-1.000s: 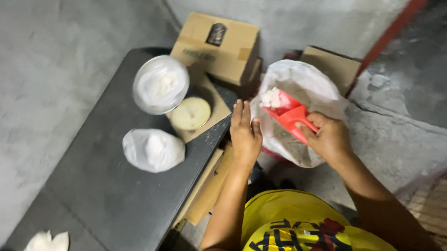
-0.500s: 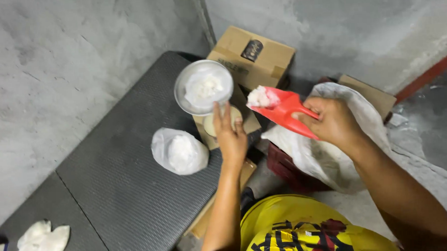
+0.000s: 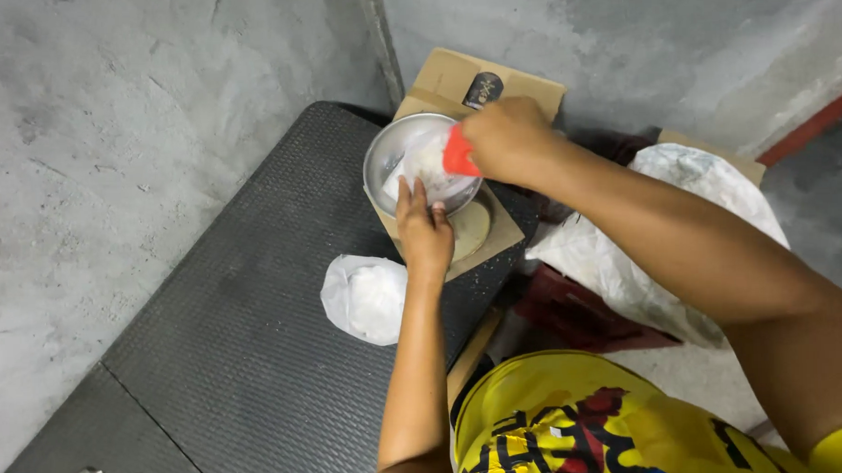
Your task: Scooping white powder from a bulk bag into small plastic bags, weighing them on a scale, and sealing/stacking them.
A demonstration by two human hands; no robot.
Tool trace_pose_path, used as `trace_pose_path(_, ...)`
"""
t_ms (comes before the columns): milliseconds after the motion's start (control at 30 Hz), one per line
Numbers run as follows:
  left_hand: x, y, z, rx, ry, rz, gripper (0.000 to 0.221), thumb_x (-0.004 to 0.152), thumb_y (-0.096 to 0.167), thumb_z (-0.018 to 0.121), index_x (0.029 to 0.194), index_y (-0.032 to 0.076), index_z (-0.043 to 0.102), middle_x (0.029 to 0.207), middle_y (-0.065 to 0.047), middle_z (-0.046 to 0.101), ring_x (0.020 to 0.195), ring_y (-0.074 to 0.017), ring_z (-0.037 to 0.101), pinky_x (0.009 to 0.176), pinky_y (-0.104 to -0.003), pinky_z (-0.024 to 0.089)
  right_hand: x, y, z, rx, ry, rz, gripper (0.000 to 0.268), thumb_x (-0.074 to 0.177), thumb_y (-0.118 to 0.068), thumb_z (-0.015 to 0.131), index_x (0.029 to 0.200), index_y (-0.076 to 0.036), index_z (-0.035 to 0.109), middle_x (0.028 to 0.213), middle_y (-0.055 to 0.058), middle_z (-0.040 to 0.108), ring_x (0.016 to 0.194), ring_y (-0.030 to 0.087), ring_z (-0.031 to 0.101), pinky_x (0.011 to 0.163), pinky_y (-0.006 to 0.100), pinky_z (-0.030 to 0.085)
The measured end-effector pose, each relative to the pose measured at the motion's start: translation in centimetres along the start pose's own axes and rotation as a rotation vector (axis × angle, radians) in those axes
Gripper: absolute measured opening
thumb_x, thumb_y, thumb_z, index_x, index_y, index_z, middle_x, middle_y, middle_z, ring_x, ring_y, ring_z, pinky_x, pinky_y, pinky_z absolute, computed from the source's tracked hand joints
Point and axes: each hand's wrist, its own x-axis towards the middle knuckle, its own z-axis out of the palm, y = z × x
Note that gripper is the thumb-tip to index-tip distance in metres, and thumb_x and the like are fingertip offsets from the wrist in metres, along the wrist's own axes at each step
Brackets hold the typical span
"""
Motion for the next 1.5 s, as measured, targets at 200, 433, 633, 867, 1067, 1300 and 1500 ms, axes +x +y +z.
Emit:
trace_pose_path(200,0.5,-0.3,-1.8,-0.106,-0.064,-0.020,0.052,0.094,0.003,0.063,0.144,-0.007,0.052,0.158,-0.029,0.040,0.142,-0.0446,0.046,0.118,-0.043,0.037,2.8,-4.6,0.9,-0.263,0.015,-0.116,0.012,0.084,-0.015,0.069,0.086,-0.008,0.079,0.084,0.017,0.076,0.080,0.033,0.076,0.065,0.046,0.060)
trace_pose_path(433,-0.2,-0.4,-3.7,-0.248,-0.057,-0.044,0.052,0.097,0.003,0.062,0.148,-0.002,0.050,0.160,-0.027,0.040,0.147,-0.0426,0.043,0.120,-0.041,0.037,-1.5,-3.1,-1.8,-0.068,-0.020,-0.005,0.016,0.078,-0.023,0.078,0.087,-0.009,0.078,0.083,0.017,0.074,0.080,0.036,0.073,0.070,0.047,0.057)
trace_pose_path(633,-2.8,4.0,-4.8,-0.272,0.044,-0.002,0.052,0.099,0.002,0.062,0.150,0.004,0.051,0.162,-0.024,0.042,0.149,-0.0412,0.044,0.122,-0.043,0.036,-9.8,2.1,0.9,0.324,0.239,0.145,0.034,0.086,-0.037,0.083,0.094,-0.006,0.073,0.077,0.016,0.068,0.067,0.031,0.064,0.062,0.043,0.051)
trace_pose_path(867,-7.3,10.9,-1.3,-0.335,0.011,0.110,0.053,0.099,-0.001,0.056,0.151,0.005,0.050,0.163,-0.021,0.042,0.149,-0.0387,0.046,0.124,-0.043,0.037,-22.4,8.6,5.1,0.931,0.406,0.540,0.023,0.092,-0.021,0.082,0.086,-0.003,0.070,0.067,-0.002,0.058,0.060,0.004,0.048,0.053,0.025,0.038)
trace_pose_path(1067,-13.0,15.5,4.9,-0.318,-0.176,0.148,0.054,0.097,-0.001,0.059,0.150,0.004,0.050,0.162,-0.024,0.041,0.148,-0.0413,0.044,0.122,-0.044,0.034,-35.1,16.8,12.1,0.942,0.659,0.804,0.018,0.097,-0.016,0.079,0.087,-0.004,0.070,0.072,-0.001,0.065,0.061,0.005,0.053,0.054,0.024,0.041)
trace_pose_path(1300,-25.3,9.7,19.0,-0.285,-0.641,0.011,0.059,0.093,0.005,0.064,0.149,-0.002,0.045,0.155,-0.030,0.042,0.147,-0.0406,0.040,0.117,-0.041,0.036,-43.7,14.9,19.8,0.499,0.017,0.753,0.027,0.081,-0.033,0.072,0.095,-0.011,0.077,0.099,0.014,0.076,0.092,0.035,0.073,0.081,0.045,0.057)
trace_pose_path(1500,-25.4,12.3,17.0,-0.261,-0.575,0.019,0.064,0.094,0.006,0.064,0.151,-0.008,0.039,0.156,-0.031,0.043,0.148,-0.0397,0.040,0.121,-0.040,0.032,-44.7,14.3,7.3,0.241,-0.328,0.787,0.035,0.085,-0.045,0.071,0.107,-0.017,0.075,0.102,0.012,0.076,0.099,0.034,0.072,0.085,0.047,0.057)
